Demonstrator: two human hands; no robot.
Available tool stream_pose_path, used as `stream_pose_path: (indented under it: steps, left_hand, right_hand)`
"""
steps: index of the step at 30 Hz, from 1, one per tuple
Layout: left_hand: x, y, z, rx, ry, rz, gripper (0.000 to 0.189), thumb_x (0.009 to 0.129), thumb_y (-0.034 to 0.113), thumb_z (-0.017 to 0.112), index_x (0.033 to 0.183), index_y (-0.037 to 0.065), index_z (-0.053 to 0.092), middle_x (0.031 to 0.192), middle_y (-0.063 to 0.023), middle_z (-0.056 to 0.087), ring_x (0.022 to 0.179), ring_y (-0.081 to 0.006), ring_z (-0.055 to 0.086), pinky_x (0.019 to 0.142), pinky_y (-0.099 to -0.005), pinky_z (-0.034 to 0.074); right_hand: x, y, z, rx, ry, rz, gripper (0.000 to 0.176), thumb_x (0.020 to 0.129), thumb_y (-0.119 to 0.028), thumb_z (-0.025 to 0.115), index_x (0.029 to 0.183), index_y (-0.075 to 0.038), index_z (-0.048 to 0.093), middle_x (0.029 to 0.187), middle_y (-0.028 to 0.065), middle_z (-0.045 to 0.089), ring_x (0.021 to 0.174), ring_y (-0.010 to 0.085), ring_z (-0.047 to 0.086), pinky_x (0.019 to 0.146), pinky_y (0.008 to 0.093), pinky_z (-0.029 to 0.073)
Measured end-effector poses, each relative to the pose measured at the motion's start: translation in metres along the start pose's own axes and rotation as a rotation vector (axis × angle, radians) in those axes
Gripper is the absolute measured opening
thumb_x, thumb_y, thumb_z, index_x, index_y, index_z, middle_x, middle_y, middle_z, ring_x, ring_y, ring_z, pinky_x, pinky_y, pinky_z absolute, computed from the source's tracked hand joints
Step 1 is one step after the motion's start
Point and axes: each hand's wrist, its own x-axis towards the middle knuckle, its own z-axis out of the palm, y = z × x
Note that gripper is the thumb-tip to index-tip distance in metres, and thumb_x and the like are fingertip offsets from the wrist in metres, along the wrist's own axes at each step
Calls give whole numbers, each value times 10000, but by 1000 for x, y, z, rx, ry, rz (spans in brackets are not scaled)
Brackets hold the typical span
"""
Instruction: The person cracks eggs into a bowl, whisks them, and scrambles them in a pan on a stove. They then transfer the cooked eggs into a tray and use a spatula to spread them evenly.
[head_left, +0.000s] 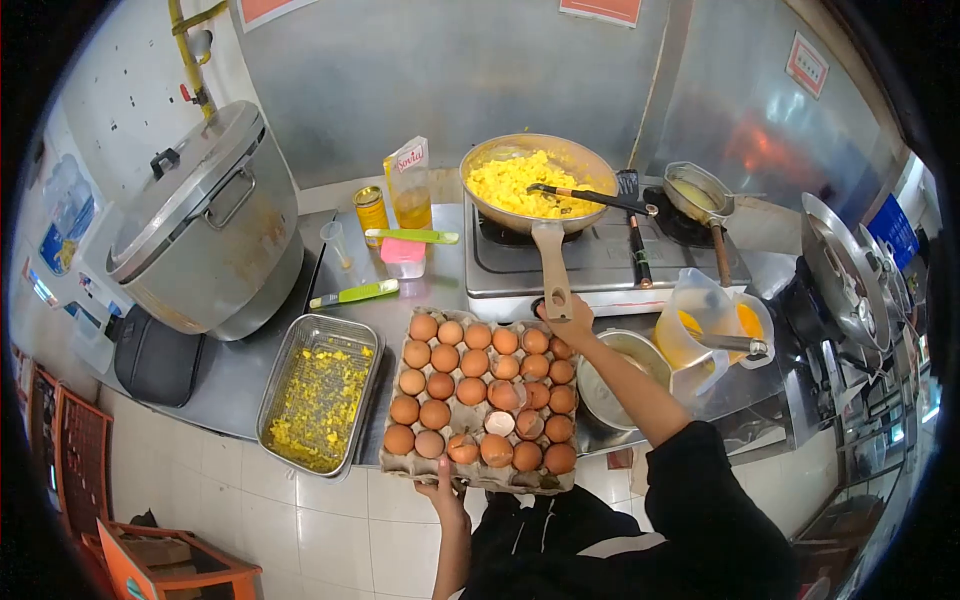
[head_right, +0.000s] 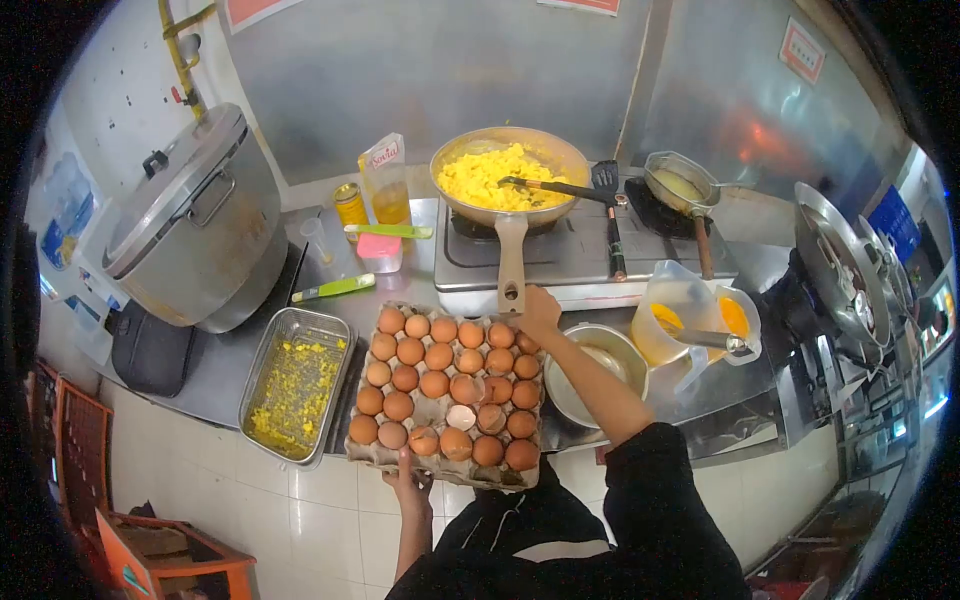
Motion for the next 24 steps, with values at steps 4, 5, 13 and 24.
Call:
stream_pose_path:
  steps: [4,5,13,24]
  left_hand:
    - [1,0,-7,108,-46,-21,829,684,380,610,1254,162,49,1218,-106,265,1012,-256,370,778,-447,341]
    - [1,0,-9,112,-63,-14,829,684,380,610,1254,162,49,1218,-106,265,1012,-256,370,778,-447,341]
    - [-31,31,-4,307,315,733,591,794,201,436,1257,54,100,1262,-151,163,1153,-251,209,939,-397,186]
    - [7,107,202,485,-755,392,333,828,218,411,1102,40,350,1072,-78,407,1033,-186,366,848,-323,306]
  right_hand:
    - [0,1,-21,1,-223,114,272,661,-315,548,725,-51,562,674,128,572,639,317,553,585,400,444]
    - [4,-2,-36,-61,-281,43,186,687,-222,547,725,-41,568,688,130,577,649,329,559,603,406,451]
    - [94,13,-190,-462,519,-288,398,708,-76,523,1089,-60,410,850,153,544,742,305,546,623,389,433]
    - [86,16,-216,-261,-168,-200,304,782,-202,477,1066,-93,481,757,174,573,732,327,558,638,402,435]
